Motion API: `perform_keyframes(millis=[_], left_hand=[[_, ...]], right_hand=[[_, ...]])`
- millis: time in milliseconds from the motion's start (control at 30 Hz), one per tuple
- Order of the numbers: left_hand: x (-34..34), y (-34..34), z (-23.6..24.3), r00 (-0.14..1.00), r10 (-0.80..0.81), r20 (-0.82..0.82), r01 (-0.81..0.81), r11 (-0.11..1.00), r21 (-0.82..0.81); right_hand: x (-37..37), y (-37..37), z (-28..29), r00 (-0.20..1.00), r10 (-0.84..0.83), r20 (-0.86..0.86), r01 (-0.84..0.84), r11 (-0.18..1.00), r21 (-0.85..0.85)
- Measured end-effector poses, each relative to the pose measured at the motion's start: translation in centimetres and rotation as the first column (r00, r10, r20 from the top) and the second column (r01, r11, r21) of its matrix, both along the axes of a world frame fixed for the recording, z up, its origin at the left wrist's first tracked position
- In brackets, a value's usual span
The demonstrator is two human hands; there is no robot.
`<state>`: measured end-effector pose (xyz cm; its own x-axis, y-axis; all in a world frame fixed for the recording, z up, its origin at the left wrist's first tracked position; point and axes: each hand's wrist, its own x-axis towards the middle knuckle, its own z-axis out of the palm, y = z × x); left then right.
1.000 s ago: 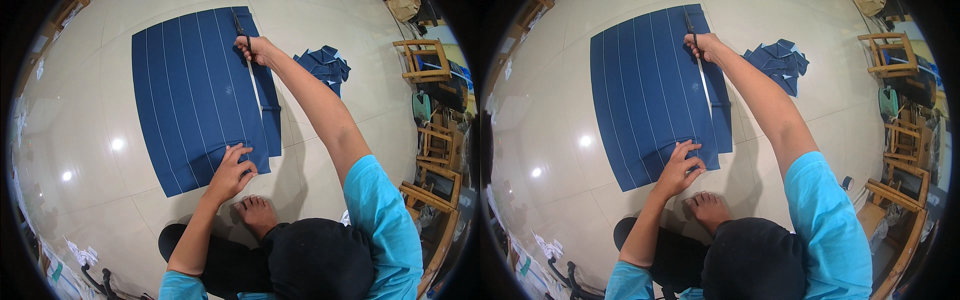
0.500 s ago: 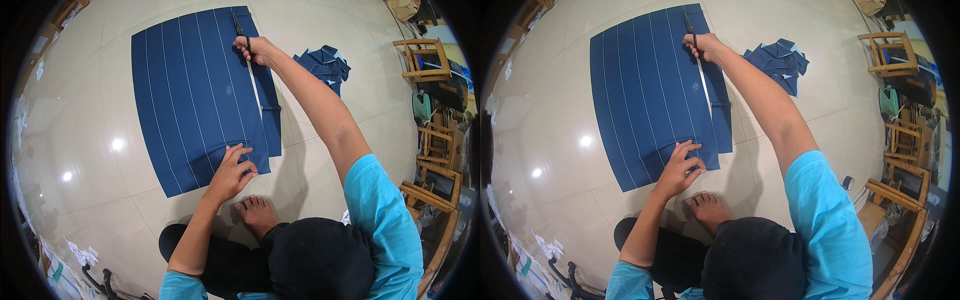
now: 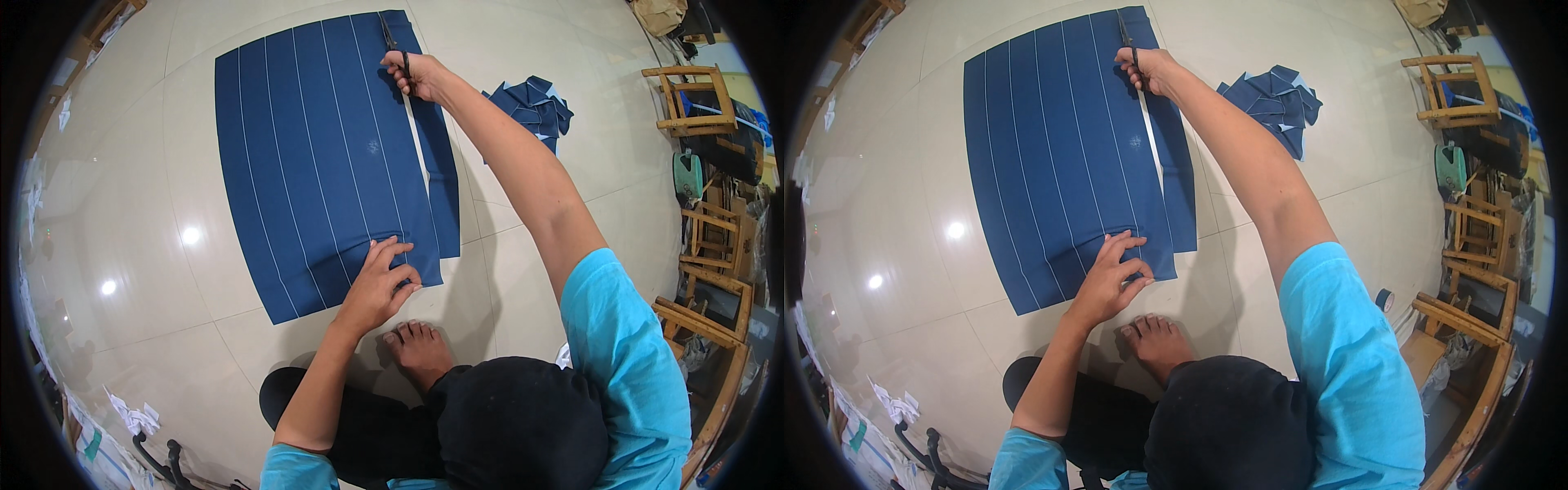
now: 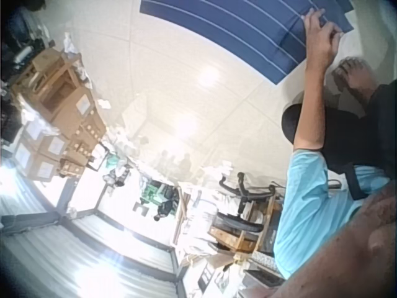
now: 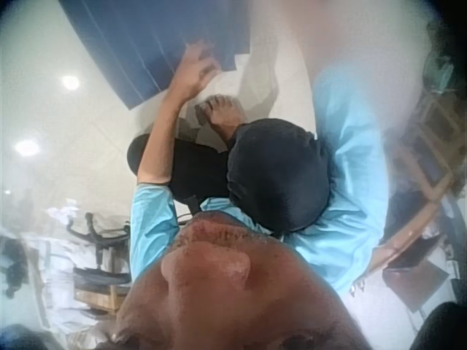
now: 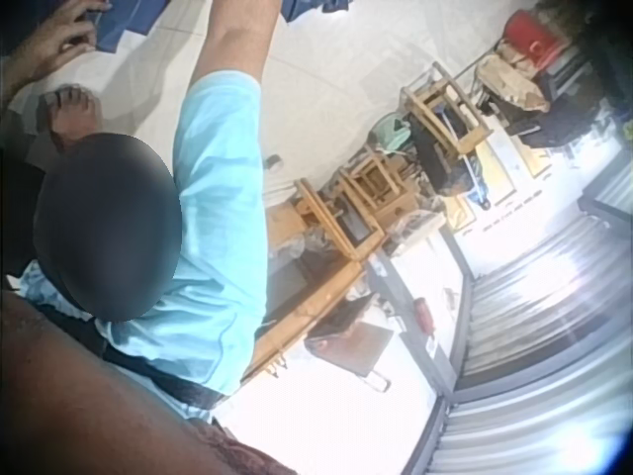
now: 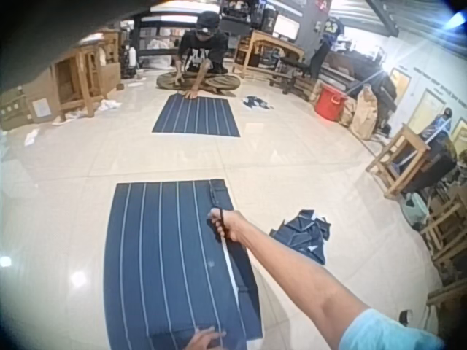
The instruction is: The person sits on the floor and uses scissors to cut a large piece of blue fabric with white stripes into long strips. The person holds the fabric with one hand and cuts along the lines with the other, placing the cut strips aside.
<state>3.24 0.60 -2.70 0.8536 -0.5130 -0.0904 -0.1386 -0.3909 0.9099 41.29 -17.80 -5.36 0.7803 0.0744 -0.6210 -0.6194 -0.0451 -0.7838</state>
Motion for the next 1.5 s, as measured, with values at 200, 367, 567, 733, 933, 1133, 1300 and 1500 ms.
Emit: perform_keyframes(millis=[200, 367, 567, 733, 933, 1133, 1300, 1500], left_hand=[[0.0, 0.0, -0.1, 1.000, -0.001, -0.009, 0.001, 1.000, -0.004], [0.1, -0.1, 0.0, 1.000, -0.001, 0.000, 0.001, 1.000, -0.004], [0.1, -0.1, 0.0, 1.000, 0.003, 0.005, -0.003, 1.000, 0.001], [0.1, -0.1, 0.1, 1.000, 0.005, 0.005, -0.005, 1.000, -0.002], [0.1, -0.2, -0.1, 1.000, 0.003, 0.011, -0.003, 1.000, 0.003], [0.1, -0.1, 0.1, 1.000, 0.009, 0.017, -0.009, 1.000, -0.001], [0.1, -0.2, 0.2, 1.000, 0.008, 0.018, -0.008, 1.000, -0.008], [0.1, -0.2, 0.0, 1.000, 0.007, 0.015, -0.007, 1.000, -0.019]], right_hand=[[0.3, 0.1, 0.0, 1.000, -0.004, -0.008, 0.004, 1.000, -0.003], [0.5, -0.1, -0.1, 1.000, -0.001, -0.002, 0.001, 1.000, -0.006], [0.5, 0.0, 0.1, 1.000, -0.003, 0.006, 0.003, 1.000, -0.017], [0.5, 0.1, 0.1, 1.000, -0.009, -0.002, 0.009, 0.999, -0.034], [0.6, -0.1, 0.0, 1.000, -0.007, 0.019, 0.007, 1.000, -0.013], [1.2, 0.1, 0.2, 1.000, 0.001, 0.025, -0.001, 1.000, -0.012], [1.7, -0.2, 0.0, 0.999, 0.010, 0.031, -0.010, 1.000, -0.019], [1.8, -0.2, 0.0, 1.000, 0.010, 0.020, -0.010, 1.000, -0.029]])
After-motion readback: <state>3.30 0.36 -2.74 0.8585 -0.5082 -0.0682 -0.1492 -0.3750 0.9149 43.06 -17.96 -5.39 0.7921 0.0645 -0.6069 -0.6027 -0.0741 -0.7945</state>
